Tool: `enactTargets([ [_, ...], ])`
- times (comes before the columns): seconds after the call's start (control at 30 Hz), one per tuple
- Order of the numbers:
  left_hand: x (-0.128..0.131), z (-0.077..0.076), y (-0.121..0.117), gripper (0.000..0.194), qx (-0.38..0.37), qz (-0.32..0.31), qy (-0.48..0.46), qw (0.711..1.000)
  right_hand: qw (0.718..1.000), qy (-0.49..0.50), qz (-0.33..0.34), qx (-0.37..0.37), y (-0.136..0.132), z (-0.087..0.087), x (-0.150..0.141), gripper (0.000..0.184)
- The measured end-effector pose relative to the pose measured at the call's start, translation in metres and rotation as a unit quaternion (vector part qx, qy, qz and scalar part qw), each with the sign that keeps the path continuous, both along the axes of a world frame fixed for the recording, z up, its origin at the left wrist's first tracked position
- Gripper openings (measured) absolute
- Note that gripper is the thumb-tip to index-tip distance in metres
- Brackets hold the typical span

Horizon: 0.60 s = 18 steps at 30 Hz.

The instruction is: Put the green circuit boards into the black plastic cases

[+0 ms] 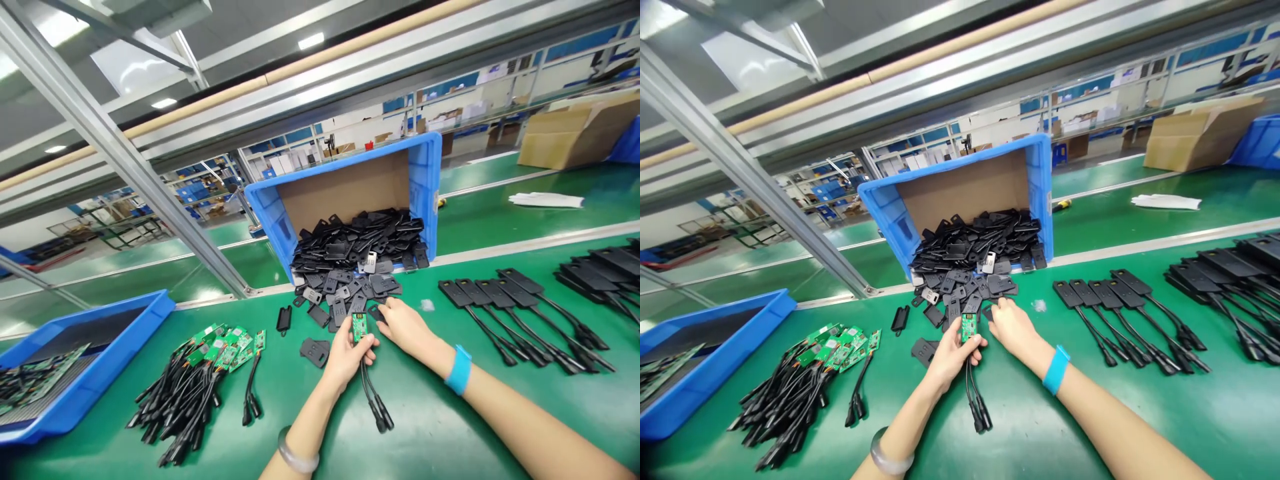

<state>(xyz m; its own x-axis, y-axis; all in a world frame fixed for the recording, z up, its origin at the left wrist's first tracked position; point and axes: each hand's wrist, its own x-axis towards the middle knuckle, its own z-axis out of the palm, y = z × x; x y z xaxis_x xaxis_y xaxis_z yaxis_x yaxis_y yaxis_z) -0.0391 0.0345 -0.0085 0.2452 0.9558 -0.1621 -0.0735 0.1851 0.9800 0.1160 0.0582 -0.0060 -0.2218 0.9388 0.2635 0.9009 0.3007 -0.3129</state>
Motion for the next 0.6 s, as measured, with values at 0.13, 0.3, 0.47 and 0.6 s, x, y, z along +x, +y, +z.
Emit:
enactTargets([
  [0.13, -0.002, 0.000, -0.001, 0.072, -0.038, -0.015, -0.077, 0.996, 0.998, 0.065, -0.016, -0.006, 0.004, 0.004, 0.016, 0.035],
  [0.3, -0.003, 0.001, -0.003, 0.062, -0.059, -0.031, -0.106, 0.992, 0.897, 0.436, 0.040, -0.066, 0.000, 0.007, 0.009, 0.045],
  [0.47, -0.003, 0.005, -0.003, 0.052, -0.049, -0.050, -0.090, 0.994, 0.882, 0.454, 0.075, -0.105, -0.015, 0.005, -0.008, 0.023],
  [0.6, -0.005, 0.007, -0.006, 0.057, -0.038, -0.066, -0.088, 0.993, 0.880, 0.457, 0.073, -0.105, -0.020, 0.002, -0.011, 0.023],
])
